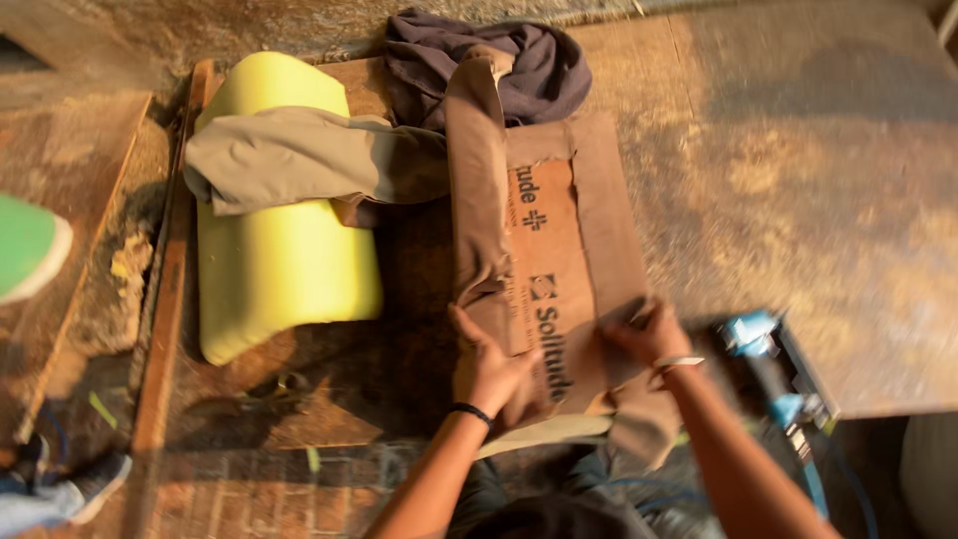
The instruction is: The person cuts brown upholstery fabric with shears, then stretches the fabric over a foam-covered wooden frame and staples it in place using a pneumatic nail gun, pulling and smoothing the fabric around the frame edges.
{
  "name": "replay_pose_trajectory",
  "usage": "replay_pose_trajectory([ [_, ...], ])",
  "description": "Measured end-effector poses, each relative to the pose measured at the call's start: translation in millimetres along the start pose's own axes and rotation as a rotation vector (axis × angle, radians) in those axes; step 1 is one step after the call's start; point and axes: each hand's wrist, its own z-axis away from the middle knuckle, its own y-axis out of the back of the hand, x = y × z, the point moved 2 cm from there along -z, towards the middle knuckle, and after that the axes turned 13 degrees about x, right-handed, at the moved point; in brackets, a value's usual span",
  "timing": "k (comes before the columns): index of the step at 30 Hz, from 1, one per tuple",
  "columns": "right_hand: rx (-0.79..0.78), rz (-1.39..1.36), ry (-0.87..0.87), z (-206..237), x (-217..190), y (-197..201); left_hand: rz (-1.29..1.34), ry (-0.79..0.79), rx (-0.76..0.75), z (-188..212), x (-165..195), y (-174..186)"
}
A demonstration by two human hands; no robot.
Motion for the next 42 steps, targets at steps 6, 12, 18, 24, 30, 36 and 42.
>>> replay_pose_trajectory([
  [6,-0.359,0.529,0.290,26.6,1.2,14.2,-0.535,0.370,-0.337,-13.1,37.2,26.0],
  [12,-1.110,-0.081,0.623,133.1,-43.3,23.1,-0.509,0.385,-0.434,-49.8,-25.3,172.9],
  [18,-0.478,-0.494,0.192,13.0,-54.8,55.7,-0.729,-0.006,0.068,-7.1,-3.5,191.8],
  [24,-0.113,-0.769,0.038,-65.3,-89.6,77.6,-0.419,-0.454,0.202,-4.4,88.0,61.6],
  [30,-0.053,-1.078,0.106,-46.1,-133.1,78.3,-0.404,-0.624,0.046,-71.7,96.5,-6.9],
  [36,-0.292,-0.823,0.178,-26.6,-197.1,82.5,-0.063,-0.085,0.098,-205.1,50.6,-2.2],
  [42,-0.592,-0.749,0.421,-36.9,-219.0,64.7,-0.235,-0.383,0.468,-175.0,92.1,-8.2],
])
